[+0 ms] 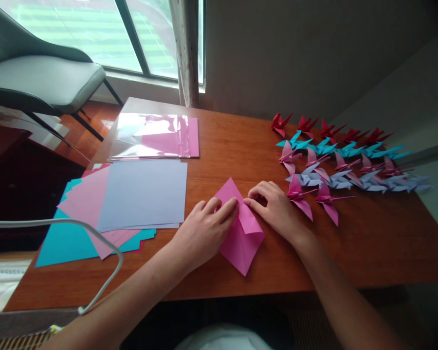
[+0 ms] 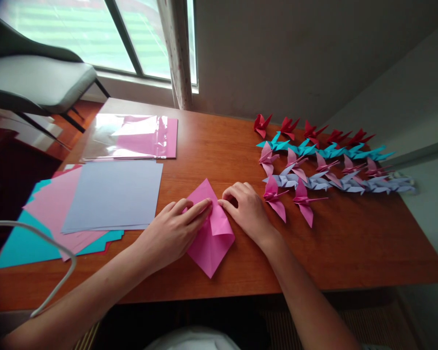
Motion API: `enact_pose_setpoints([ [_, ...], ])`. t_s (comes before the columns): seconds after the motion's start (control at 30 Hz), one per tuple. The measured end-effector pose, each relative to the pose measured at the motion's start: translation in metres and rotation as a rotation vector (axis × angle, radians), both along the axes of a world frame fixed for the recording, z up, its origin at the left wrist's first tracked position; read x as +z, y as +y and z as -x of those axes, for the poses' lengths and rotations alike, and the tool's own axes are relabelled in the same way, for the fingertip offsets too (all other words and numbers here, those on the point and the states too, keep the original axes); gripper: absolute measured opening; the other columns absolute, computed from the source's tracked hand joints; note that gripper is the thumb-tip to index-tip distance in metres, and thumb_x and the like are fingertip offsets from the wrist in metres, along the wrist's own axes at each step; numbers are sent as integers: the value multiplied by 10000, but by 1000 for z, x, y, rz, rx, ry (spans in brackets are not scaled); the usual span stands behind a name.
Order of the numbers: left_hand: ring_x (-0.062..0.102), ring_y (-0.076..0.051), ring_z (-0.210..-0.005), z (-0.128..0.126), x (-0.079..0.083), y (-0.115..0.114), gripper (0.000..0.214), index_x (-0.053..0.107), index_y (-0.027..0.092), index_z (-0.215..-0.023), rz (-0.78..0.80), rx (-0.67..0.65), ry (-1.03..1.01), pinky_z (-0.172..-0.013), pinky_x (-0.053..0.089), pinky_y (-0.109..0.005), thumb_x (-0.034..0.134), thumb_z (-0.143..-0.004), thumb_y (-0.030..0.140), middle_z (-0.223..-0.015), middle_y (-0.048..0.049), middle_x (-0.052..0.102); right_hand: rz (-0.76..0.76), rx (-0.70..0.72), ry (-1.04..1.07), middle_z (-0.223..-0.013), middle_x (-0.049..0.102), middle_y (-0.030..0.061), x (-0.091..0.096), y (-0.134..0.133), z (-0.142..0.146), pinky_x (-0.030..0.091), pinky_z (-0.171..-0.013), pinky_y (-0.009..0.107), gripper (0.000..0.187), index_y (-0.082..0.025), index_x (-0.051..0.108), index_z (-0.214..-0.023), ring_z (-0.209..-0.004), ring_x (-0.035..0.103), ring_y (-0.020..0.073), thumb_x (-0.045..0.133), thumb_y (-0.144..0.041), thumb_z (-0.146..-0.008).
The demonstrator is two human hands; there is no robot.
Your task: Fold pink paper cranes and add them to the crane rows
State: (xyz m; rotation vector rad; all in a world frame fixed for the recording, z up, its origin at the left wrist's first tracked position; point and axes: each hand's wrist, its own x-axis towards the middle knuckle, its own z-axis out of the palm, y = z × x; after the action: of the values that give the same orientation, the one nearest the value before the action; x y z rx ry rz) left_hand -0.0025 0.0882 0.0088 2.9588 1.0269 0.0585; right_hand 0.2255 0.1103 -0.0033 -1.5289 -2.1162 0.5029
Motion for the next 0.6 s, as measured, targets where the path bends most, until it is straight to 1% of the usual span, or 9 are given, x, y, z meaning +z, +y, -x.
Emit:
enact_pose_setpoints([
  [0.1,509,-264,-1066,0,0,0,464,526,135,-1437,1,4,-2,-814,482,-402,427,-988,195,-1530,-64,491,42,31,-9,-846,670,12,4,-3,-3,460,-772,349,134,-233,628,-802,-836,580,209,698,-266,-911],
  [0.23,512,-260,-1066,0,1,-1,448,545,152,-1422,-4,7,2,-820,479,-398,434,-991,202,-1526,-71,495,42,18,-54,-834,670,12,3,6,0,456,-769,349,155,-237,631,-782,-833,582,210,707,-292,-905],
  [0.33,517,-260,-1063,0,2,0,426,574,160,-1392,-3,3,8,-817,476,-396,442,-989,205,-1538,-73,480,11,-11,-95,-826,669,14,-1,19,8,447,-771,351,176,-239,625,-767,-838,581,215,708,-316,-902],
  [0.47,523,-259,-1065,0,0,0,411,589,168,-1372,4,8,10,-818,472,-393,449,-987,201,-1549,-70,469,-12,-60,-139,-839,688,23,-1,44,24,436,-765,347,177,-241,625,-777,-862,585,224,691,-334,-913],
  [0.6,522,-261,-1058,0,-1,0,425,575,157,-1386,9,5,-12,-805,484,-397,465,-978,198,-1541,-49,485,-16,-116,-202,-860,703,34,2,68,39,413,-702,330,194,-239,630,-774,-881,598,235,695,-364,-908],
])
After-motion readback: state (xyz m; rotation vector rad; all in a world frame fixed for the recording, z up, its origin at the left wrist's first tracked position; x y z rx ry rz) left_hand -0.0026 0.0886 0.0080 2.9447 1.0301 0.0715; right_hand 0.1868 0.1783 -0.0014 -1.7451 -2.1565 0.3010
